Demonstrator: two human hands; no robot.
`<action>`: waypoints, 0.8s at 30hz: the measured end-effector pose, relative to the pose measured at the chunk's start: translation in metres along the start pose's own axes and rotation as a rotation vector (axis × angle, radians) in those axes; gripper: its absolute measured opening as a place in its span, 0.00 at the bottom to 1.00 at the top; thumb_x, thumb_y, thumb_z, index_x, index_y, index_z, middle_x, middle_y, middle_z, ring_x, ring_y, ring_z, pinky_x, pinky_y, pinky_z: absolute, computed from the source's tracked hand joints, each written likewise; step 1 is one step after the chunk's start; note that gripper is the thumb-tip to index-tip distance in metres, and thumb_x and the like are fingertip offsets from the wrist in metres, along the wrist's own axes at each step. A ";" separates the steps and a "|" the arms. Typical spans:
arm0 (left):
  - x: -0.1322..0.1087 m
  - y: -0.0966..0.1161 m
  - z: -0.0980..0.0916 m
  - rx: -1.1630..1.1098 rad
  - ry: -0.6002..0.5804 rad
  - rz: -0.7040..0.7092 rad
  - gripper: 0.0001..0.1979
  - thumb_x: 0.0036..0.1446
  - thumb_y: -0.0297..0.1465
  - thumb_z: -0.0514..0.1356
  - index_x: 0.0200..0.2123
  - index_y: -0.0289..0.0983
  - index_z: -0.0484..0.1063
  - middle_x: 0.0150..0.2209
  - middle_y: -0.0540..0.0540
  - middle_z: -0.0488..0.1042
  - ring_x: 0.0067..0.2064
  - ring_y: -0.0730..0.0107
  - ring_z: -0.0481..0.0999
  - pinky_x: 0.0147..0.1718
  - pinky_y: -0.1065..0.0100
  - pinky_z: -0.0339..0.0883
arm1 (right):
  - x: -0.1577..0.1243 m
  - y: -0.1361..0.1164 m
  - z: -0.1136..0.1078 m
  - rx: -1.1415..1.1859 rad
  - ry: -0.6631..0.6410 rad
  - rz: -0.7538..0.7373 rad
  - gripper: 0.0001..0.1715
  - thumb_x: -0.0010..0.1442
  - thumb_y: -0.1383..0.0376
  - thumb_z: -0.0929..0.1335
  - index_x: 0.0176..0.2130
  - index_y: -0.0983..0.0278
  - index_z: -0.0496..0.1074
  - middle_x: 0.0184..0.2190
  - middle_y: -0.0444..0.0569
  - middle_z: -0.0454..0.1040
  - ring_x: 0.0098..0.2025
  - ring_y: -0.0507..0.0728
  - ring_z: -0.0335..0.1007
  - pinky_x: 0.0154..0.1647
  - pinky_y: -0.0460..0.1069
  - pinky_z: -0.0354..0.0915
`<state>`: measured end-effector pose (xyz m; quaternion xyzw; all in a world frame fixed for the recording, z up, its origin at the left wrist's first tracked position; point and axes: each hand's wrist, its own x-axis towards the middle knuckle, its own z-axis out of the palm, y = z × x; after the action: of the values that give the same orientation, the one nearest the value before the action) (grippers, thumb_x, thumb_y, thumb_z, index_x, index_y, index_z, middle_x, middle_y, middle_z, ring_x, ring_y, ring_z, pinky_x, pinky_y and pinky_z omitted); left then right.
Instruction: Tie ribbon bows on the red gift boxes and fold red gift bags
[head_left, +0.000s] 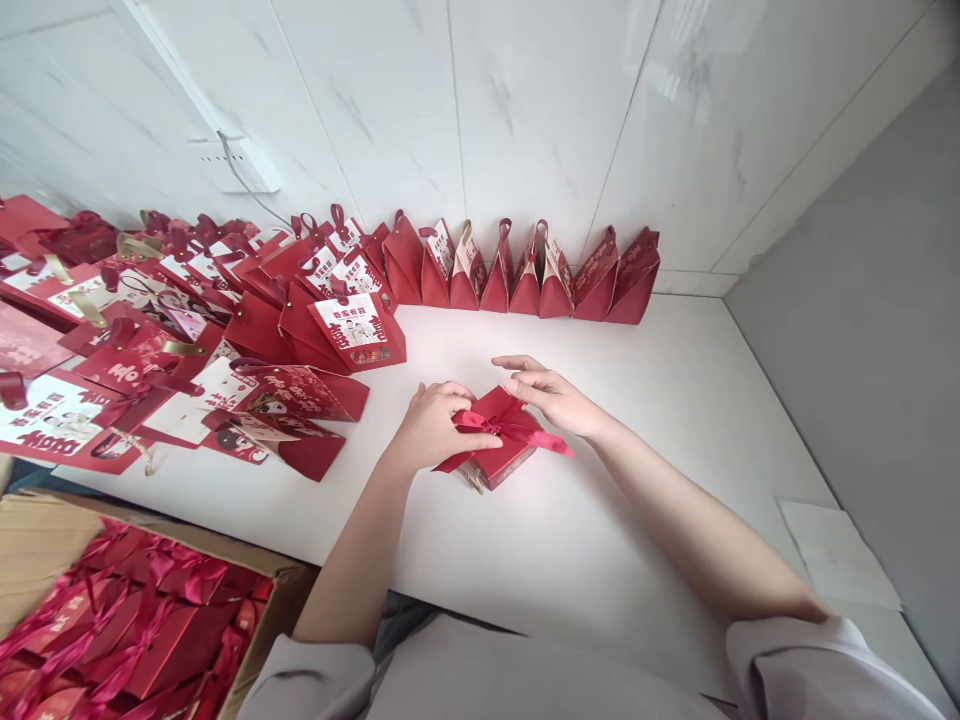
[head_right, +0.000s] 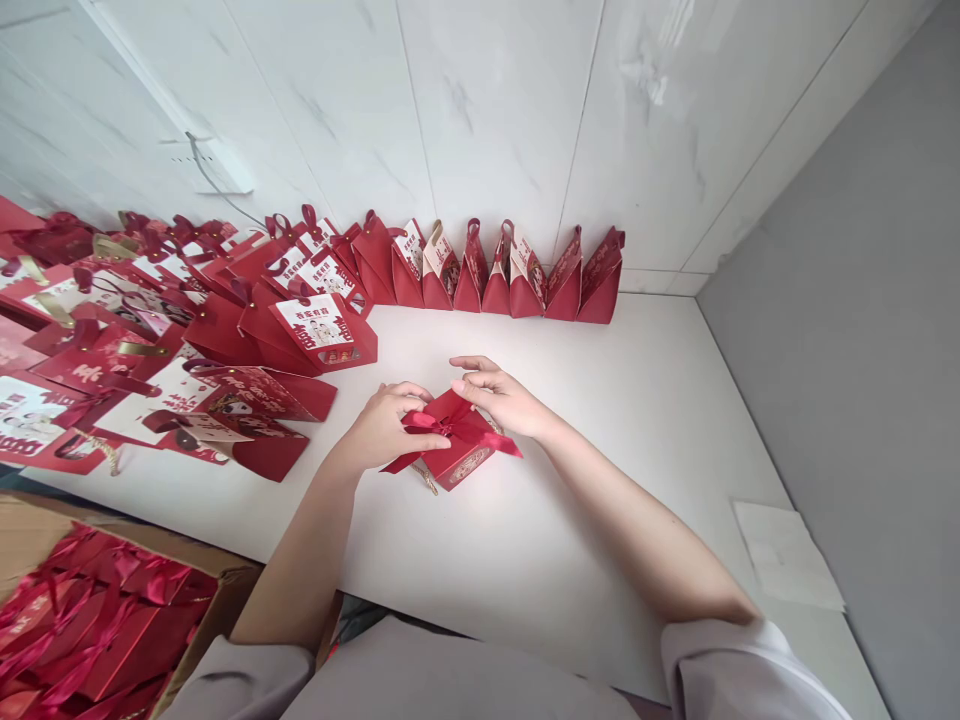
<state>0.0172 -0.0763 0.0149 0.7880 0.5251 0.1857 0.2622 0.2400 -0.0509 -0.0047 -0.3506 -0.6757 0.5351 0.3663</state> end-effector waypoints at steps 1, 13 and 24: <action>-0.001 -0.002 -0.002 -0.078 -0.042 -0.001 0.19 0.42 0.50 0.69 0.27 0.40 0.78 0.48 0.44 0.74 0.49 0.54 0.74 0.54 0.51 0.65 | 0.000 0.000 0.001 0.010 0.001 0.011 0.26 0.64 0.47 0.65 0.26 0.63 0.74 0.58 0.53 0.66 0.66 0.61 0.54 0.64 0.56 0.54; -0.024 -0.007 -0.020 -0.541 0.095 -0.179 0.14 0.58 0.46 0.60 0.39 0.42 0.70 0.48 0.47 0.76 0.50 0.63 0.75 0.49 0.61 0.69 | -0.032 -0.035 -0.032 -0.448 0.528 -0.198 0.32 0.63 0.52 0.67 0.63 0.53 0.59 0.68 0.52 0.57 0.69 0.61 0.52 0.64 0.61 0.56; -0.057 -0.015 0.019 -0.739 0.151 -0.295 0.25 0.50 0.42 0.67 0.49 0.44 0.64 0.48 0.45 0.74 0.47 0.60 0.77 0.44 0.61 0.71 | -0.101 0.090 -0.188 -0.855 0.945 0.498 0.29 0.41 0.46 0.74 0.38 0.59 0.71 0.34 0.67 0.76 0.33 0.71 0.76 0.30 0.61 0.64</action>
<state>-0.0044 -0.1290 -0.0101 0.5411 0.5481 0.3797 0.5124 0.4604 -0.0347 -0.0751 -0.8055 -0.4944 0.0790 0.3171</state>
